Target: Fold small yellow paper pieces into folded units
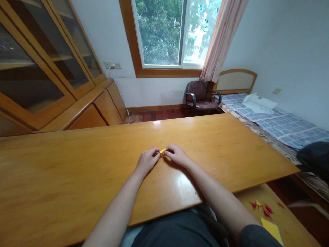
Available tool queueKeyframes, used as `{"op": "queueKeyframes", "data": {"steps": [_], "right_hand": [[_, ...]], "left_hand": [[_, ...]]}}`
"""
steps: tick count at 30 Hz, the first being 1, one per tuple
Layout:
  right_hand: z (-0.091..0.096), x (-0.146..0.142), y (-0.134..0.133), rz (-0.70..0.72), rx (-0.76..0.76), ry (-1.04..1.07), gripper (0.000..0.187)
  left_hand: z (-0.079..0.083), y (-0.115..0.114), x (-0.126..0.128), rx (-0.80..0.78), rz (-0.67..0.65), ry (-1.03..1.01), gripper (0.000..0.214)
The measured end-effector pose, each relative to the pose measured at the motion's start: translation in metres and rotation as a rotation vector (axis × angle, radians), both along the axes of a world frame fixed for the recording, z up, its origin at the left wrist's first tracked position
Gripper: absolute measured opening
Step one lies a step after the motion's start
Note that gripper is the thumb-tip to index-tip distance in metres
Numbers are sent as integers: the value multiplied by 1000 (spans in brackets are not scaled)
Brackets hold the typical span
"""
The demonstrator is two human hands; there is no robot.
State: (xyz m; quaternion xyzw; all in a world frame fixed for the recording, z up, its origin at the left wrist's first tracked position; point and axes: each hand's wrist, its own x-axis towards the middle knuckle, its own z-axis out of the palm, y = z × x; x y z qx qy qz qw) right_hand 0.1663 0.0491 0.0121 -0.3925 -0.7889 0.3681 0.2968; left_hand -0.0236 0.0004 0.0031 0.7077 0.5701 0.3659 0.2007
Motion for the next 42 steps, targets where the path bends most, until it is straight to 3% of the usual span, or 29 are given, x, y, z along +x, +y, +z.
{"op": "queueKeyframes", "data": {"steps": [12,27,42], "right_hand": [[-4,-1,3,-24,-44,38,11],[-7,3,7,-2,-337,304,13],[-5,4,5,-6,-413,296,19]], "left_hand": [[-1,0,-2,-32,-31,-66,18],[-5,2,-2,-222,-192,-504,37],[-2,2,-2,-189,-122,-366,37]]}}
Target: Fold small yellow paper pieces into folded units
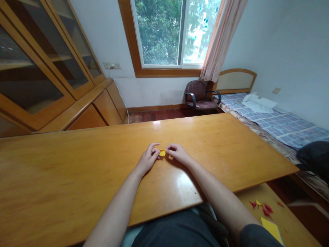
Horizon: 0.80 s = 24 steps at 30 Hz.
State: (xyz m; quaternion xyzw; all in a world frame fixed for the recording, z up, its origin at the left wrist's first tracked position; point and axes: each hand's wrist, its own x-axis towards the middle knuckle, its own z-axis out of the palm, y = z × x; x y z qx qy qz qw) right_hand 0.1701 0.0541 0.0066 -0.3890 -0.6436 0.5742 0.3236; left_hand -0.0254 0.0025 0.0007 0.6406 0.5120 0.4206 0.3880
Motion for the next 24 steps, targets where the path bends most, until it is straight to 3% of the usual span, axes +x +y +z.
{"op": "queueKeyframes", "data": {"steps": [3,8,10,15,24], "right_hand": [[-1,-1,0,-11,-11,-3,19],[-7,-3,3,-52,20,-13,17],[-9,-3,4,-57,19,-2,16],[-6,-3,1,-51,22,20,14],[-10,-4,1,-57,140,-63,12]], "left_hand": [[-2,1,0,89,64,95,32],[1,-2,1,461,198,343,10],[4,-4,1,546,176,495,6],[10,-8,7,569,68,686,10],[10,-8,12,579,115,804,12]]}}
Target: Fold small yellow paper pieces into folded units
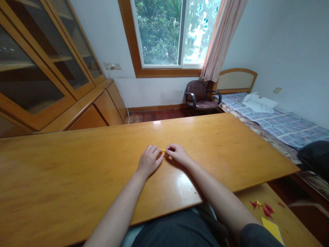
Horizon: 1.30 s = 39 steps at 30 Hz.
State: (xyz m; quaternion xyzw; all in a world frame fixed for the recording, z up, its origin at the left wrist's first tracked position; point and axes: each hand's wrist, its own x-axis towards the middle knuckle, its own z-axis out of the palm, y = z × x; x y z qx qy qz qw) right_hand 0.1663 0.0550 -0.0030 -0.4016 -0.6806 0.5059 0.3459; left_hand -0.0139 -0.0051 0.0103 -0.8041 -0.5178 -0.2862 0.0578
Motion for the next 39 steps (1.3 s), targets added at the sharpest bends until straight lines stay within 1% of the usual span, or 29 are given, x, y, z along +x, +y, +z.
{"op": "queueKeyframes", "data": {"steps": [6,11,17,20,22,26,28,31,35,39], "right_hand": [[2,0,0,-7,76,-37,10],[3,-1,-1,-1,83,-61,8],[4,0,-2,5,149,-102,9],[5,1,-2,7,173,-79,10],[6,1,-3,21,154,-31,11],[6,2,-6,42,88,91,26],[7,3,-7,30,128,93,25],[8,5,-8,24,239,54,17],[9,7,-6,64,372,28,9],[9,7,-6,54,400,18,8]], "left_hand": [[2,0,0,4,-5,1,10],[1,1,0,-8,-15,-19,10],[-2,2,-1,-6,-16,-45,10],[-4,3,-2,-24,-33,-86,10],[-4,3,-3,-39,-30,-110,11],[-4,2,-4,-74,-23,-157,11],[-4,2,-4,-101,-35,-181,11],[-5,2,-5,-128,-52,-215,11],[-5,2,-6,-143,-82,-278,11],[-4,3,-6,-157,-106,-329,12]]}}
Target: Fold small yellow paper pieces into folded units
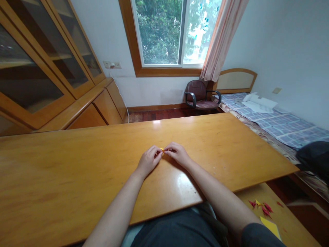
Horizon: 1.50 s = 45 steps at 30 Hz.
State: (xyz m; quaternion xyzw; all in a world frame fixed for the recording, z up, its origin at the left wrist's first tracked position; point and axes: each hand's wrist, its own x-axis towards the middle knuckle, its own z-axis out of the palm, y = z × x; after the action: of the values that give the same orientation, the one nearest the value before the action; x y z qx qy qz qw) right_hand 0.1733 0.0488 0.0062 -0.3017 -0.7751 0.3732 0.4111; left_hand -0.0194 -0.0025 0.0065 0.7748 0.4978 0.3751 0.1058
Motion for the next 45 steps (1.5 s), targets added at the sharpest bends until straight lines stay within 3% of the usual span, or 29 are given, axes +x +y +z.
{"op": "queueKeyframes", "data": {"steps": [10,29,45], "right_hand": [[4,0,-3,-64,-19,5,13],[-1,0,-8,-62,159,-43,8],[-2,-1,-4,-59,-17,-13,12]], "left_hand": [[2,-1,1,-26,-7,-86,12],[5,1,-2,15,76,-244,12],[2,3,-4,13,59,-236,13]]}}
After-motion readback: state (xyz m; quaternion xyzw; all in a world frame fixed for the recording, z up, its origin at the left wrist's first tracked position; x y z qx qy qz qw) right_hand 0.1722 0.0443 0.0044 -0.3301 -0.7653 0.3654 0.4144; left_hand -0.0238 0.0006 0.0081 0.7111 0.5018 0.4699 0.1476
